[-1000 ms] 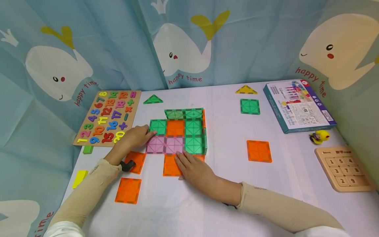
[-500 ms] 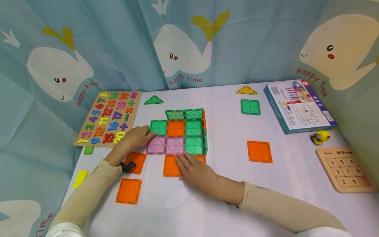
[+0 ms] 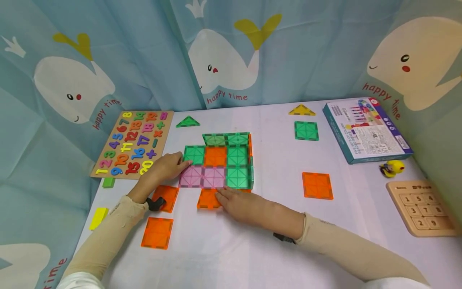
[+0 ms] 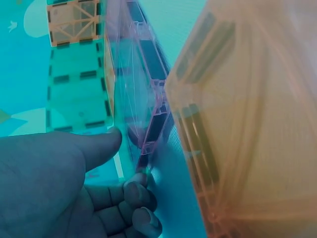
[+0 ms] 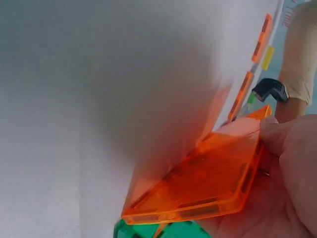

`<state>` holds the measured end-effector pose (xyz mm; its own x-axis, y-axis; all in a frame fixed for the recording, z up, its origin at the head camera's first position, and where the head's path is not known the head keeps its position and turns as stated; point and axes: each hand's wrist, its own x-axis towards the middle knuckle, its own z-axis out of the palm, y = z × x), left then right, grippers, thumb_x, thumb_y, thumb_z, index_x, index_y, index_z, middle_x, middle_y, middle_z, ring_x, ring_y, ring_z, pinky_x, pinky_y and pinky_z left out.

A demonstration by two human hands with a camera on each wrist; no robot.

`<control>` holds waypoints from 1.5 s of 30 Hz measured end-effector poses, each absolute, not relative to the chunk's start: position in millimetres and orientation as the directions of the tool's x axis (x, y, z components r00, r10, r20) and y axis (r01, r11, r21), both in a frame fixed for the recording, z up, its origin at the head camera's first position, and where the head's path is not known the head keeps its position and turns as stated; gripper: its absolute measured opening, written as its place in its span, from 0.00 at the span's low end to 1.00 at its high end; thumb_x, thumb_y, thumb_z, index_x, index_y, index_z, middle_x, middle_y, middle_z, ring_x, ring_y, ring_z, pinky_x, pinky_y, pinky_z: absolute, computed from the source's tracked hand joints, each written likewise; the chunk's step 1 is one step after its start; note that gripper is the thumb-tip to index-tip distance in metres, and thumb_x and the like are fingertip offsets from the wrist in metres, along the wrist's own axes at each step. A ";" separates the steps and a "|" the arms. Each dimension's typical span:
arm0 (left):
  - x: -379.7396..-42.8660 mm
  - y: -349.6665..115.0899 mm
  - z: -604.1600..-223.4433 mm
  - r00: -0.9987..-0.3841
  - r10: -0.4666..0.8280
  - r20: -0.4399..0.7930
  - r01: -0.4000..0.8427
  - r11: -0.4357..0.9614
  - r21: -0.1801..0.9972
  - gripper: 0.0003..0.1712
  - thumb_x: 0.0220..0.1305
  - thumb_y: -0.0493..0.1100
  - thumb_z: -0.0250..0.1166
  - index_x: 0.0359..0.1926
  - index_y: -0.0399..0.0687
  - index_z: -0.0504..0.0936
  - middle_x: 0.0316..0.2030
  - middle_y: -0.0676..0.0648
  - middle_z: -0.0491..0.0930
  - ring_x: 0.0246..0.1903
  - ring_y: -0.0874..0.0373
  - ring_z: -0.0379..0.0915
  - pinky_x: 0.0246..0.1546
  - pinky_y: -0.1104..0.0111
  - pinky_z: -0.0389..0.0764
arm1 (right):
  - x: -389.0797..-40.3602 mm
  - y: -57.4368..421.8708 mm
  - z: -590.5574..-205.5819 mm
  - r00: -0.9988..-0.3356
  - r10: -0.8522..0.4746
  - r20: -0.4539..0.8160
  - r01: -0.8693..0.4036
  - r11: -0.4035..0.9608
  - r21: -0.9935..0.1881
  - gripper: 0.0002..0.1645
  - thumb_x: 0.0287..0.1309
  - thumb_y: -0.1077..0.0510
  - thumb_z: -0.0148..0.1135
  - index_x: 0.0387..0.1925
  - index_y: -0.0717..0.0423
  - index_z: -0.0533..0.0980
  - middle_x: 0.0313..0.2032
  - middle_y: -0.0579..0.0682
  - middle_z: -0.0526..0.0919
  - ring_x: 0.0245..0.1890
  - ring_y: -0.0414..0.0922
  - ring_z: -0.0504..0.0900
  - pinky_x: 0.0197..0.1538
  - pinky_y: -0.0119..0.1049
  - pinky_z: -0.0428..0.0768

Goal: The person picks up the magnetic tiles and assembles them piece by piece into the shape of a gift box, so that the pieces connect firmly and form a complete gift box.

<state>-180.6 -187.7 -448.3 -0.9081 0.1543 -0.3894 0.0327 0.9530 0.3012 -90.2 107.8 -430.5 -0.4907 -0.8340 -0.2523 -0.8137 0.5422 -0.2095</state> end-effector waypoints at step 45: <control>-179.5 -172.3 -439.1 -0.945 0.067 -0.319 0.025 0.991 0.133 0.43 0.70 0.75 0.58 0.53 0.37 0.82 0.33 0.41 0.82 0.33 0.45 0.79 0.28 0.62 0.74 | -112.2 109.4 -417.6 -0.558 -0.830 -0.026 -0.814 0.553 -0.176 0.24 0.62 0.73 0.70 0.56 0.62 0.71 0.38 0.54 0.82 0.37 0.51 0.85 0.42 0.40 0.86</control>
